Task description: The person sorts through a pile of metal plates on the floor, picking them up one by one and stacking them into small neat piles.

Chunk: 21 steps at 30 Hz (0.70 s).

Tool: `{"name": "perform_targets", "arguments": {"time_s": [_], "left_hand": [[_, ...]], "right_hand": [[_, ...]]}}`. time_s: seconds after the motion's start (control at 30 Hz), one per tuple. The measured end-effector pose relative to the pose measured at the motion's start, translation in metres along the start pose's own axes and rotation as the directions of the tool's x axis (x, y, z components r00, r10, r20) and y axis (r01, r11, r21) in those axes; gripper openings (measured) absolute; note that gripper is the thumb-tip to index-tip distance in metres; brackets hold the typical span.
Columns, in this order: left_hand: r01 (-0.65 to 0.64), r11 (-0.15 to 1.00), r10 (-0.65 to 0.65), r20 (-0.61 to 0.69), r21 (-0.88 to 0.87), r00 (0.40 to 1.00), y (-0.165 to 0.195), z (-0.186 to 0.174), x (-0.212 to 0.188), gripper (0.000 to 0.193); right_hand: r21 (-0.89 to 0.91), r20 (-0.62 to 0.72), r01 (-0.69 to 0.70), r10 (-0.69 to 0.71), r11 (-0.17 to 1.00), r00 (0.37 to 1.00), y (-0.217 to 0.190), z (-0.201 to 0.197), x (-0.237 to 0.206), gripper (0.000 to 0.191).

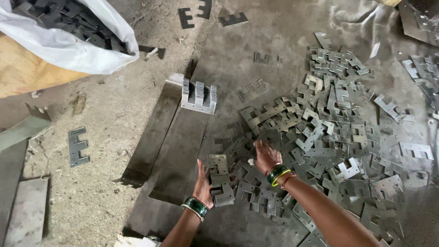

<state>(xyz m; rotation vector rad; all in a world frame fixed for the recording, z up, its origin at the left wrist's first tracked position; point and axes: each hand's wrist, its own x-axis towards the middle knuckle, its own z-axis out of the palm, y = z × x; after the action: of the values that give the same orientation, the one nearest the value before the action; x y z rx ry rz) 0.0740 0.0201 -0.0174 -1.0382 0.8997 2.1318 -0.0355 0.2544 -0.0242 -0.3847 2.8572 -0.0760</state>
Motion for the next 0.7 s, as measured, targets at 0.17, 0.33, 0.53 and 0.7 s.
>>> {"name": "perform_targets", "arguments": {"time_s": [0.17, 0.33, 0.53, 0.7], "left_hand": [[-0.071, 0.997, 0.071, 0.097, 0.001, 0.993, -0.010, -0.017, 0.013, 0.117], [-0.038, 0.998, 0.035, 0.047, 0.052, 0.998, -0.015, -0.020, 0.020, 0.118], [0.010, 0.994, -0.010, 0.001, 0.113, 1.000, -0.012, -0.008, 0.009, 0.121], [-0.061, 0.969, 0.072, -0.039, 0.240, 0.997, -0.011, 0.001, -0.001, 0.119]], "right_hand": [[-0.085, 0.025, 0.002, 0.001, 0.996, 1.000, -0.005, -0.008, 0.008, 0.062], [-0.006, 0.190, -0.146, 0.145, 0.989, 0.971, -0.018, -0.025, 0.012, 0.081], [-0.139, -0.009, -0.149, 0.149, 0.979, 0.989, -0.006, -0.043, 0.007, 0.067], [0.000, 0.004, -0.216, 0.216, 0.976, 0.976, 0.004, -0.058, 0.001, 0.070]]}}
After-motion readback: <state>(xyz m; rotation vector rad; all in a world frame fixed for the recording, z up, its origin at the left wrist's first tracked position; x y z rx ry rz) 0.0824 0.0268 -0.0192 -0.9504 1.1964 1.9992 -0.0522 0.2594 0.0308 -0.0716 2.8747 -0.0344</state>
